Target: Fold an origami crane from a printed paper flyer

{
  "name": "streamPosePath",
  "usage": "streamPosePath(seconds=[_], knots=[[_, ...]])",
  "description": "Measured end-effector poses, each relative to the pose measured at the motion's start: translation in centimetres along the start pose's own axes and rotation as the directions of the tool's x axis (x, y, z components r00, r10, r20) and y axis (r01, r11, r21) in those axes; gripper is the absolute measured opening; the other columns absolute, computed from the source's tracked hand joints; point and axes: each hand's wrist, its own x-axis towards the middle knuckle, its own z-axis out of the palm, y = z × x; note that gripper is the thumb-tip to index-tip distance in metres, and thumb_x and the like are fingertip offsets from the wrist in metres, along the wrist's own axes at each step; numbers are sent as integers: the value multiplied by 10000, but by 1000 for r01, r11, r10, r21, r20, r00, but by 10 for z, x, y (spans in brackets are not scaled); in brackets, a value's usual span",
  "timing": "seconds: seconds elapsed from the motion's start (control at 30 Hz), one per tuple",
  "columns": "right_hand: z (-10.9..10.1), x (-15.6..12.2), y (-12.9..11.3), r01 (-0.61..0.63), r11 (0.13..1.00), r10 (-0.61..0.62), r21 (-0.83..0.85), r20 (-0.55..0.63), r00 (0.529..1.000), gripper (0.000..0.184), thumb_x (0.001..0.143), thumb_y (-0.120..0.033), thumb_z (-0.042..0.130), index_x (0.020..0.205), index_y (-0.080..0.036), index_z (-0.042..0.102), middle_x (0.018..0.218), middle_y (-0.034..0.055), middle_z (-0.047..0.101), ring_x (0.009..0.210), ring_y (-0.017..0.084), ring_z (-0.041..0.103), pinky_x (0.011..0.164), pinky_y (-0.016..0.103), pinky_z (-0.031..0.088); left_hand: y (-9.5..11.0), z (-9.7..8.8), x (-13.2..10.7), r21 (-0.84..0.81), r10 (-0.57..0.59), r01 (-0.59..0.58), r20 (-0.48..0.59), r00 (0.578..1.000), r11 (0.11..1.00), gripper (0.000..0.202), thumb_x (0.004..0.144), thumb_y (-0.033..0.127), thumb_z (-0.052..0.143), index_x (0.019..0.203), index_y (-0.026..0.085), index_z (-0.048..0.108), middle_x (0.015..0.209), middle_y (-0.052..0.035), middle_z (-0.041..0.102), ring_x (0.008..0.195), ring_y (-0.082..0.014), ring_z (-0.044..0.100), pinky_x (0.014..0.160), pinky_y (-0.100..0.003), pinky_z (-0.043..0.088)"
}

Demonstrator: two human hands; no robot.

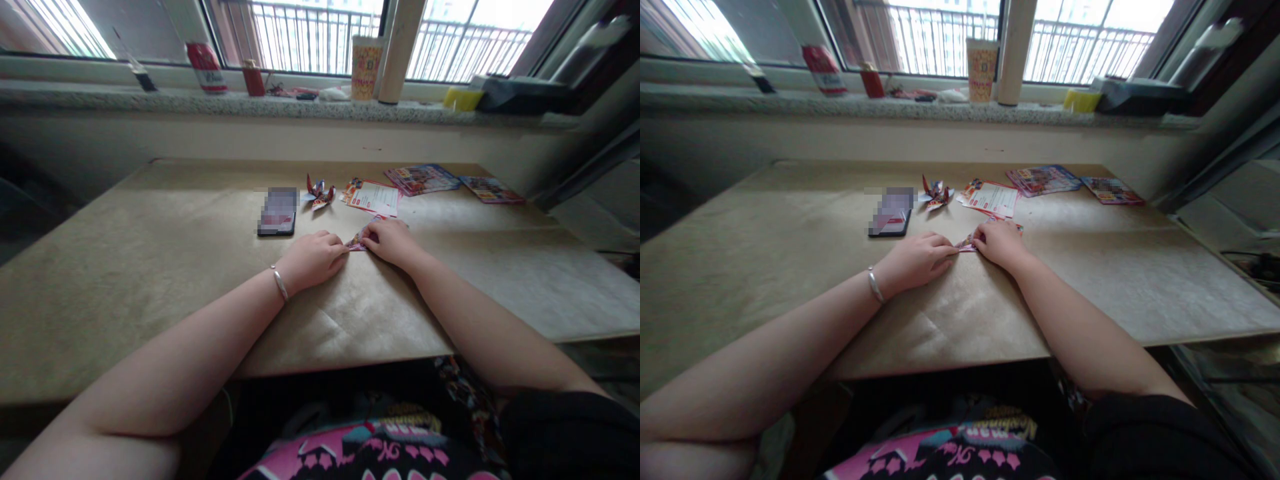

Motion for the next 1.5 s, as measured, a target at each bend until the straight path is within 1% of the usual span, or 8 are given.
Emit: streamPosePath(seconds=[0.2,0.37,0.43,0.53,0.77,1.3,1.4,1.5], knots=[[-3,-8,-8,26,994,-31,-103,-55,998,191,875,-350,562,876,-213,694,991,91,719,988,267,585,946,426,328,3,-2,0,25,-1,1,19,1000,1000,302,943,301,475,1105,175,697,1024,-106,676,930,-225,617,835,-368,529],[-5,-14,-19,127,952,-166,-278,-119,979,277,926,-365,490,922,-199,712,953,113,713,995,279,567,1085,471,209,3,-2,1,23,-13,12,38,999,1000,309,939,314,481,1108,171,696,1040,-106,668,932,-224,614,845,-364,528],[-4,-12,-22,163,952,-195,-260,-101,976,286,929,-377,489,923,-194,710,948,115,711,984,278,571,1046,455,263,2,-1,0,22,-10,9,42,999,1000,312,935,316,489,1120,168,691,1038,-108,667,949,-228,614,853,-366,527],[0,-8,-21,143,981,-151,-135,-55,987,260,907,-400,535,901,-196,696,973,106,709,957,265,587,891,394,369,0,0,0,17,-3,2,31,1000,1000,313,935,323,492,1124,169,689,1039,-109,667,964,-229,615,854,-365,525],[6,0,-10,80,995,-77,68,-41,996,187,852,-369,623,820,-201,698,893,58,718,879,216,607,776,320,384,-5,0,1,-38,11,-10,26,1000,999,304,960,290,455,1078,174,710,971,-93,691,944,-202,628,858,-332,515],[10,5,-5,69,991,-65,113,-44,997,212,822,-404,663,805,-207,739,824,43,738,777,183,621,652,285,353,3,-3,2,54,-3,3,-4,1000,999,315,947,298,462,963,177,752,873,-95,673,898,-220,600,789,-343,487],[10,5,-5,54,991,-49,122,-41,998,209,815,-411,668,808,-215,742,839,39,745,785,183,630,648,284,354,6,-7,2,112,-54,57,-32,998,992,320,931,296,473,890,169,764,823,-97,674,861,-229,593,847,-392,463],[10,5,-5,45,992,-41,120,-38,998,213,812,-418,668,810,-219,745,843,36,748,804,192,638,656,288,360,8,-9,2,130,-59,62,-27,998,990,318,921,295,478,882,173,769,837,-93,686,862,-229,596,926,-433,427]])
